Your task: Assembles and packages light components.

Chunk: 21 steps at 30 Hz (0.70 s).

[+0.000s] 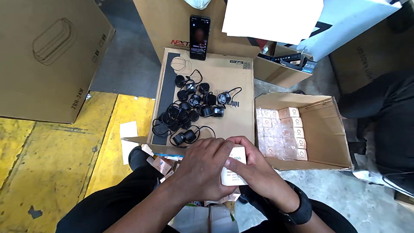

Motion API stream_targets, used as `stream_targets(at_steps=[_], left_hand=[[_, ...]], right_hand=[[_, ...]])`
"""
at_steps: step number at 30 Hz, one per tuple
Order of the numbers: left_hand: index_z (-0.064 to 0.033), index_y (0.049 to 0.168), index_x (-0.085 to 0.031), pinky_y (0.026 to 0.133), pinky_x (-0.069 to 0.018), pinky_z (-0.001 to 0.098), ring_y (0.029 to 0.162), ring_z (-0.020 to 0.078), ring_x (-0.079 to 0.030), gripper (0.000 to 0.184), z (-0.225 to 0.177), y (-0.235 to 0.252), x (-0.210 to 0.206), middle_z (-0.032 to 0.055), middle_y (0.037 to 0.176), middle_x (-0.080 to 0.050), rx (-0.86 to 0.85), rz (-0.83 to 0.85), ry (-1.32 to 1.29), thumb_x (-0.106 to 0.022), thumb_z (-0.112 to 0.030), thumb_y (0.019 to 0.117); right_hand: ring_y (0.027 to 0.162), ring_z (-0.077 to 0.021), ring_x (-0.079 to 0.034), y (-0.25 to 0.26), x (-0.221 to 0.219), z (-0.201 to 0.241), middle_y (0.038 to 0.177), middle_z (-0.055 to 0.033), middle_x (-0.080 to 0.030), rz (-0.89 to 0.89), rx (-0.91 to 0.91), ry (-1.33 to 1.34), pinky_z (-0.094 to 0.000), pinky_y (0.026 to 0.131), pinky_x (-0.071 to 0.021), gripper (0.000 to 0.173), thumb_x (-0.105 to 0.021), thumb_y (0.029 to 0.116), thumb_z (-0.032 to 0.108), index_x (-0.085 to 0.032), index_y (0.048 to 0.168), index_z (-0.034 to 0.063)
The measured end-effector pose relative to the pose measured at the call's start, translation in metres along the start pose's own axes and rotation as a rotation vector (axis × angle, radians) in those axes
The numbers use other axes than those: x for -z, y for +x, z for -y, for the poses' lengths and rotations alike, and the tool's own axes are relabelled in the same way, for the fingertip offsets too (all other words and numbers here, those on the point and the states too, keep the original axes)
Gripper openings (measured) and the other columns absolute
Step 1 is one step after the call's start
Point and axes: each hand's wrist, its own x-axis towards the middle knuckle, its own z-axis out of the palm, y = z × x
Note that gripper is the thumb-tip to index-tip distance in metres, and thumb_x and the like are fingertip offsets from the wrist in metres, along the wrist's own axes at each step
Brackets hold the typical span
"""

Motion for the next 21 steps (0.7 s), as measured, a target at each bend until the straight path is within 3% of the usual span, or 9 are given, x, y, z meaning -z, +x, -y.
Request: stream_targets(at_steps=[21], left_hand=[[-0.0091, 0.135, -0.061, 0.096, -0.0559, 0.0449, 0.113, 0.0233, -0.068, 0.086, 0.0016, 0.0007, -0.0011, 0.009, 0.122, -0.07, -0.008, -0.02, -0.013, -0.074, -0.067, 0.0731]], right_hand=[[0.089, -0.0191, -0.073, 0.0003, -0.0004, 0.0002, 0.104, -0.0101, -0.07, -0.007, -0.001, 0.004, -0.0348, 0.078, -0.0641, 0.052, -0.078, 0.0916, 0.026, -0.051, 0.129, 0.0022]])
